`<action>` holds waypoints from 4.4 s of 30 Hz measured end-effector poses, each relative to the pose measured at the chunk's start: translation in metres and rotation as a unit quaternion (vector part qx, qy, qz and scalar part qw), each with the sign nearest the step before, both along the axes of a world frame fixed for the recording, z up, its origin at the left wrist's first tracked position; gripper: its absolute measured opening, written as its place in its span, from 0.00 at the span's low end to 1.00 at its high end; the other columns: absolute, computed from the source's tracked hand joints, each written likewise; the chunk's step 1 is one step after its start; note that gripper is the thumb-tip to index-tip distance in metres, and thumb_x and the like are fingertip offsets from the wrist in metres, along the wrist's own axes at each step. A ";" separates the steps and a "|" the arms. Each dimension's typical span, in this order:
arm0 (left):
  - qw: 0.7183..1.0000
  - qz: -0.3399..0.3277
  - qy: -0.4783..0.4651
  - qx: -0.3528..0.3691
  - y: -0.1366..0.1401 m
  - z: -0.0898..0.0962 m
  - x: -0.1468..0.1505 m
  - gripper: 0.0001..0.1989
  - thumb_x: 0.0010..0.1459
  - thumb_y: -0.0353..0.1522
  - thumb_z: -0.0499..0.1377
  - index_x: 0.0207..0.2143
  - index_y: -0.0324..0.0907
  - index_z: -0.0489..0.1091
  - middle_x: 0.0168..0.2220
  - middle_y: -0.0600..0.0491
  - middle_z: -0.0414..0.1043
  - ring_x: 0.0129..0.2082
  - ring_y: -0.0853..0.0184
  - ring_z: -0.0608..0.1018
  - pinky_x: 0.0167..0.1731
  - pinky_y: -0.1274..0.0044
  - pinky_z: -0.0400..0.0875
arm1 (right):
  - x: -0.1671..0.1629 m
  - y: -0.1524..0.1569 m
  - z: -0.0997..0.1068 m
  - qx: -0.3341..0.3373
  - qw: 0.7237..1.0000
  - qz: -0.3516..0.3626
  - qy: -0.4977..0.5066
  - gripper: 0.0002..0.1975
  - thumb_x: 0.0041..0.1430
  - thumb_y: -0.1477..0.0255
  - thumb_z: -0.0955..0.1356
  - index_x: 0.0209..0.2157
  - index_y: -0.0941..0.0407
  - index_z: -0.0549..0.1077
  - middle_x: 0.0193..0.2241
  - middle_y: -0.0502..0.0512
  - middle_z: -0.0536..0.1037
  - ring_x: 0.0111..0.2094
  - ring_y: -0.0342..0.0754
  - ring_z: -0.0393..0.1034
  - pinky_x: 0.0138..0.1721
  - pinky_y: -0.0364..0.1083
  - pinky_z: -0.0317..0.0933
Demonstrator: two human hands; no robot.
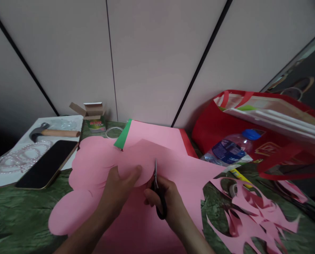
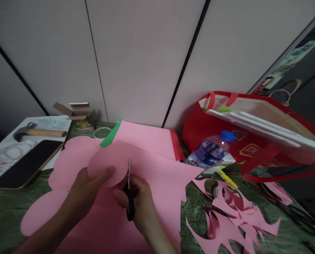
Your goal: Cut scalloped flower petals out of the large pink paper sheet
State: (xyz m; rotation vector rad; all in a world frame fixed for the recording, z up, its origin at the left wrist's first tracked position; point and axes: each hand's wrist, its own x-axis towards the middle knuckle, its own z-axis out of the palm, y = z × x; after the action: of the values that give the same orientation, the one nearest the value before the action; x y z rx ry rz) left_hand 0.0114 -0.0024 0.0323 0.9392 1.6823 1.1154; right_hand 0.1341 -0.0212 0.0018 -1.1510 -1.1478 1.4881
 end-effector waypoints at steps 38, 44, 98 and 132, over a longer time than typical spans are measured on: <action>0.991 -0.112 0.044 0.051 -0.003 0.014 -0.001 0.17 0.46 0.39 0.54 0.11 0.40 0.68 0.11 0.50 0.69 0.15 0.63 0.73 0.18 0.76 0.66 | 0.002 0.001 0.002 0.060 0.997 0.030 0.031 0.12 0.46 0.63 0.70 0.26 0.57 0.71 0.22 0.51 0.72 0.23 0.43 0.61 0.24 0.42 0.54; 0.992 -0.114 0.035 0.048 -0.002 0.014 -0.002 0.16 0.45 0.38 0.55 0.11 0.39 0.67 0.12 0.51 0.70 0.15 0.64 0.73 0.17 0.77 0.65 | 0.003 0.001 -0.001 0.050 0.998 0.016 0.028 0.10 0.46 0.65 0.71 0.25 0.57 0.71 0.21 0.50 0.72 0.21 0.42 0.61 0.23 0.41 0.54; 0.986 -0.152 0.051 0.045 -0.001 0.007 -0.005 0.20 0.47 0.36 0.57 0.06 0.41 0.59 0.09 0.56 0.63 0.13 0.71 0.68 0.17 0.81 0.63 | 0.000 -0.004 -0.009 0.038 0.997 0.016 0.061 0.15 0.45 0.64 0.71 0.21 0.59 0.64 0.20 0.48 0.69 0.15 0.36 0.56 0.18 0.40 0.55; 0.985 -0.158 0.069 0.011 -0.001 0.005 -0.001 0.17 0.42 0.39 0.58 0.09 0.41 0.60 0.08 0.56 0.61 0.10 0.71 0.64 0.11 0.80 0.57 | 0.007 0.001 -0.005 0.045 0.998 0.015 0.032 0.16 0.39 0.63 0.73 0.23 0.57 0.65 0.17 0.44 0.59 0.20 0.39 0.50 0.21 0.40 0.46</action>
State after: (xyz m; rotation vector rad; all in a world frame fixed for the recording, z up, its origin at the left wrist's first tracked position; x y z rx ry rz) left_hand 0.0100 -0.0038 0.0372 1.2711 1.5628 0.8744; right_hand 0.1412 -0.0204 -0.0028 -1.0226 -1.1793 1.4706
